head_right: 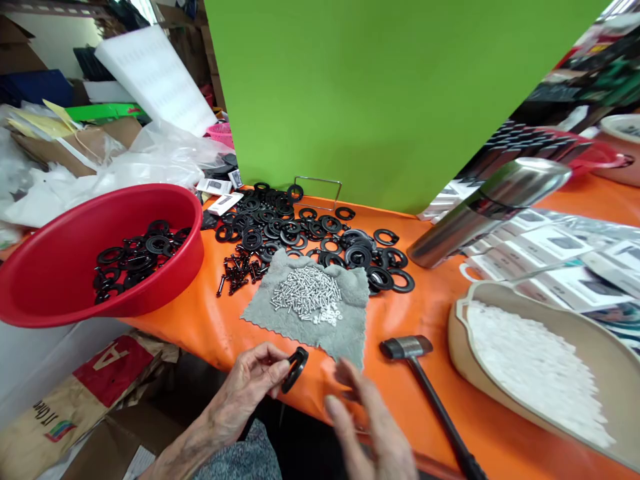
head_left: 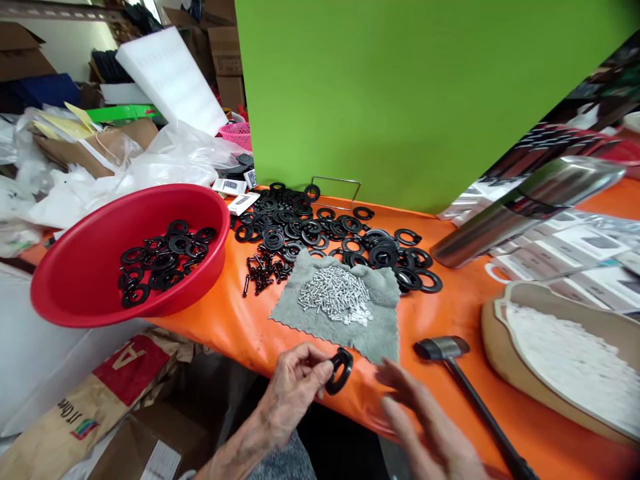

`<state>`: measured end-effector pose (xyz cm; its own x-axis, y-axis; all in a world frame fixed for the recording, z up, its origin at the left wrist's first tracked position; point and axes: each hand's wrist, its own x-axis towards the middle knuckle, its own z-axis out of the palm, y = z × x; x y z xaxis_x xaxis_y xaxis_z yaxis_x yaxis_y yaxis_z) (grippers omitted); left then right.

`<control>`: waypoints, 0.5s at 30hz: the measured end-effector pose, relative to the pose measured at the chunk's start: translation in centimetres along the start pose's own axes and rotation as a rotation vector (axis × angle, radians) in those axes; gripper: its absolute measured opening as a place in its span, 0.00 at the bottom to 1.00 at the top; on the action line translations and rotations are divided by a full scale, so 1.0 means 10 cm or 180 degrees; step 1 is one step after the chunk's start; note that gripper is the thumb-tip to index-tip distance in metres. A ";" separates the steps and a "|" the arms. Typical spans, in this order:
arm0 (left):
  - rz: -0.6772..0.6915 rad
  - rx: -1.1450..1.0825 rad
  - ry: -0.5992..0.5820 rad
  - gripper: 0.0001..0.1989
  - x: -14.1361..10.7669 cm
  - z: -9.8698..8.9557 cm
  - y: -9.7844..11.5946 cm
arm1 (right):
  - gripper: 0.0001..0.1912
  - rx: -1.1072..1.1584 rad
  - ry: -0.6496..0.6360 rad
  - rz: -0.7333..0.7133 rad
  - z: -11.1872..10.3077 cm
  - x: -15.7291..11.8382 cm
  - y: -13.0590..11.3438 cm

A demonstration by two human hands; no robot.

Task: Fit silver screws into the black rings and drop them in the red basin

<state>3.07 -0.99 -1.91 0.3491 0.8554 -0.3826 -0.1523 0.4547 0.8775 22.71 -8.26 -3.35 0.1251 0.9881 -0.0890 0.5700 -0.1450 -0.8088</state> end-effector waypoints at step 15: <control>0.0037 0.0599 -0.0381 0.11 -0.12 -0.18 0.02 | 0.24 0.1554 -0.0683 0.0505 0.39 0.03 -0.17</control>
<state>0.97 -1.45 -1.78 0.4575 0.8196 -0.3450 0.0145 0.3810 0.9245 18.63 -7.53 -4.26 -0.0187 0.9516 -0.3068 0.1086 -0.3031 -0.9468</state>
